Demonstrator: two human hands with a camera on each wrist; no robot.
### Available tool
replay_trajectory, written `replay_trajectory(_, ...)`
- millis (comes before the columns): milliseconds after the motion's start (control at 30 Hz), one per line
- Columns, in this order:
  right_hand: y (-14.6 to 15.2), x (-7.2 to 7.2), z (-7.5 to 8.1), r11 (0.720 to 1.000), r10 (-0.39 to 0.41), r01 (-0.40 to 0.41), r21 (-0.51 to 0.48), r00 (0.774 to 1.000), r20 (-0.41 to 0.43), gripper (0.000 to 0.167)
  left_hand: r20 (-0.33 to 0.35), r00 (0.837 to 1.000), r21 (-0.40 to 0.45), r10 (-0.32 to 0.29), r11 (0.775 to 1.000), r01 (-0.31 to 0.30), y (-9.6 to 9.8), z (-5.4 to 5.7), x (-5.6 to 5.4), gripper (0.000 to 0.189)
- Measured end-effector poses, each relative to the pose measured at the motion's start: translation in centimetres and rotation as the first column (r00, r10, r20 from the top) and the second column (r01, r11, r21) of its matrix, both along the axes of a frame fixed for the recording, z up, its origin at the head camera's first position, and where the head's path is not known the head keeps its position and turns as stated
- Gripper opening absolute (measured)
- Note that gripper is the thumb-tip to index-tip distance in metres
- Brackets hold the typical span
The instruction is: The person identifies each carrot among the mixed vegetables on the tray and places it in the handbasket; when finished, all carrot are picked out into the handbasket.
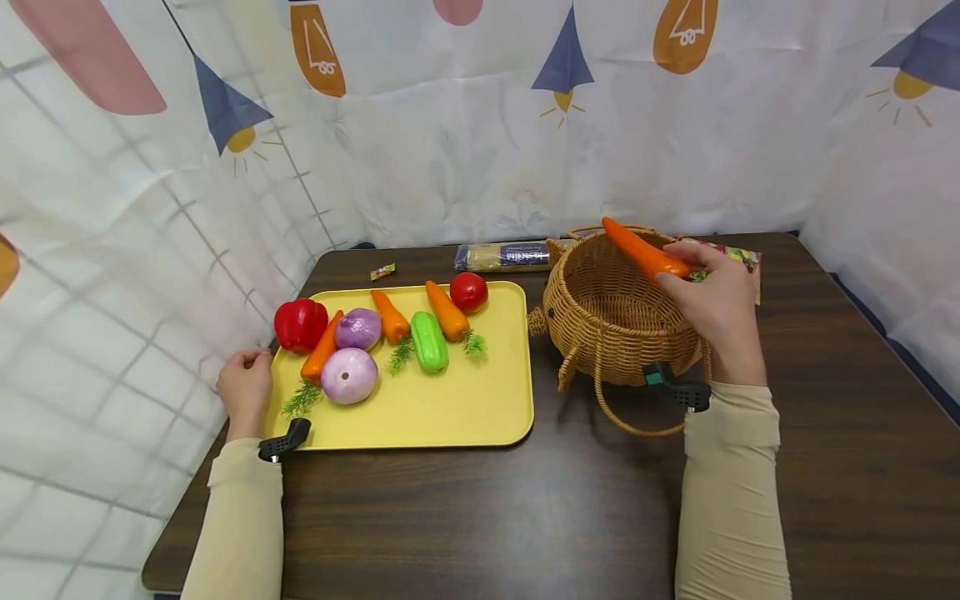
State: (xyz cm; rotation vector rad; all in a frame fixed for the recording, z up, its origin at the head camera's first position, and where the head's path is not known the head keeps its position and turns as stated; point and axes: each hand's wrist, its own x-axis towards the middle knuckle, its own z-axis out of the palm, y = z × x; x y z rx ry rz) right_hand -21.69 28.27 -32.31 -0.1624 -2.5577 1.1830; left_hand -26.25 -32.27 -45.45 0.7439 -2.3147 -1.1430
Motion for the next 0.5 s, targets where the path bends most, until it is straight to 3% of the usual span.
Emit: replay_trajectory(500, 0.05, 0.18, -0.14, 0.999, 0.026, -0.026, 0.028, 1.0, 0.004, 0.054, -0.002, 1.0, 0.002, 0.001, 1.0, -0.001, 0.03, 0.1, 0.04, 0.039)
